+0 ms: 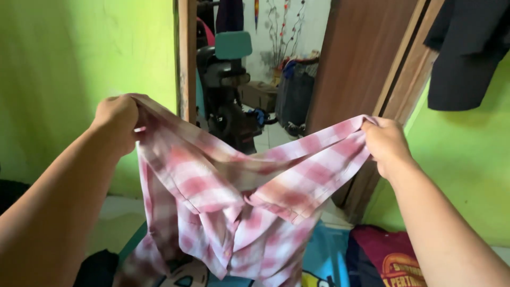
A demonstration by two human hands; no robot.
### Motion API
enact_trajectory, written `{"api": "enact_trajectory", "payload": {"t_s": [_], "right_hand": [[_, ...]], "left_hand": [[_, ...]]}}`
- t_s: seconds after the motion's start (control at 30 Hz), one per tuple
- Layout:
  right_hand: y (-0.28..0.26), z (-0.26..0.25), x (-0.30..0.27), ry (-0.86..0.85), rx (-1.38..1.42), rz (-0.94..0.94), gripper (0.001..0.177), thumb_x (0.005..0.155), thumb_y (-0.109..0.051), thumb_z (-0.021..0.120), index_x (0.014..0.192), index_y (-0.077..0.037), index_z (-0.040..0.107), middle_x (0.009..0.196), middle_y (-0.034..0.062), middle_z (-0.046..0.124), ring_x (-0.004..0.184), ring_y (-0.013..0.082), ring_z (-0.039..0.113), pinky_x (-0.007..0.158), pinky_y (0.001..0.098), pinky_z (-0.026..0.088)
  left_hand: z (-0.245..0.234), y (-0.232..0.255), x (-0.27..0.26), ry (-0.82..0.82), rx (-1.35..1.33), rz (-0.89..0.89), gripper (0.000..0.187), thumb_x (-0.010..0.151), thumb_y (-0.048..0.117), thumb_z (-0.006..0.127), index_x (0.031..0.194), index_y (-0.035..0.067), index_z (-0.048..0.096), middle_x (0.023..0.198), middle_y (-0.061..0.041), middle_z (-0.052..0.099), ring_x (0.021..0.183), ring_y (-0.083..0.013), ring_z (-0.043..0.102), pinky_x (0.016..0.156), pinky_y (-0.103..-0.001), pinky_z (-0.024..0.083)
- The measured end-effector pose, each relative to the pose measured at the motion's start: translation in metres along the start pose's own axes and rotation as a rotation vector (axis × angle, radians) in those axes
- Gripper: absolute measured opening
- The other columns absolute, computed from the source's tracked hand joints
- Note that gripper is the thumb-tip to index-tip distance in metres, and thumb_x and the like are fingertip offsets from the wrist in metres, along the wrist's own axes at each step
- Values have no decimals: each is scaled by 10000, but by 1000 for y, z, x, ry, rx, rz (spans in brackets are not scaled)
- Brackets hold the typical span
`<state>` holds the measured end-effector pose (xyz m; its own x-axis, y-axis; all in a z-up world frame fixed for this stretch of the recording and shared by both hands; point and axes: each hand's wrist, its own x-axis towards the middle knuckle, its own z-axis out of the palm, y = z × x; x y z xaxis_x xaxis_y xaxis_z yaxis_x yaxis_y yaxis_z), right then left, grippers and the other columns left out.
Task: Ironing and folding a shirt and pants on the floor.
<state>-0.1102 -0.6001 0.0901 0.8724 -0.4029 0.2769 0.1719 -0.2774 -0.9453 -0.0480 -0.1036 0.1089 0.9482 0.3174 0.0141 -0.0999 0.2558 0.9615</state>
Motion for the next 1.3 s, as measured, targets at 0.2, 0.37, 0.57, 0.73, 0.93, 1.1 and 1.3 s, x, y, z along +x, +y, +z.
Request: {"api": "enact_trajectory", "payload": {"t_s": [0.2,0.37,0.57,0.73,0.93,1.1,1.3], "right_hand": [[-8,-47,4,386,-193,-214,188,1015,-120,619,1113,-40,758,928,77,732,767,173,651,635,373,516],[-3,-66,29,458,172,-35,163,1006,-123,641,1096,-10,718,1009,100,725,824,180,661,670,361,545],[-32,-76,10,239,384,7,118,970,0,594,1064,33,657,1007,119,733,869,231,738,733,353,631],[-35,-59,-5,158,213,-159,208,914,65,629,1115,14,637,1039,139,712,875,232,715,723,331,589],[-13,-38,4,190,136,-32,203,992,-30,559,1189,-18,608,1069,130,702,892,224,698,742,354,576],[-22,-17,-18,193,114,-22,212,1059,-117,452,1225,-103,582,1051,83,679,878,224,654,713,414,555],[-35,-9,-15,157,-52,-92,297,1084,-231,397,1209,-151,654,1111,39,706,974,214,678,793,465,588]], "left_hand": [[-25,12,-4,210,175,175,342,1023,58,424,1235,111,688,995,-111,703,874,-235,708,778,-365,627],[-25,20,-10,110,328,467,364,1018,14,409,1256,17,683,1059,-101,708,866,-197,697,771,-375,615],[-29,34,15,260,90,187,344,1059,198,368,1204,70,653,1045,-59,675,935,-150,687,815,-340,624],[-16,50,-32,247,-117,30,324,1054,243,370,1132,82,640,1060,-65,704,972,-177,706,858,-418,611],[4,43,-52,81,23,-42,353,1046,293,345,1146,98,622,1196,-77,676,1138,-250,626,1017,-598,433],[26,43,-59,-64,175,-75,373,1042,332,349,1170,120,627,1293,-79,644,1260,-298,546,1133,-724,292],[52,38,-25,-16,-18,-81,345,1030,365,389,1228,137,556,1348,-105,579,1271,-363,540,1121,-728,342]]}}
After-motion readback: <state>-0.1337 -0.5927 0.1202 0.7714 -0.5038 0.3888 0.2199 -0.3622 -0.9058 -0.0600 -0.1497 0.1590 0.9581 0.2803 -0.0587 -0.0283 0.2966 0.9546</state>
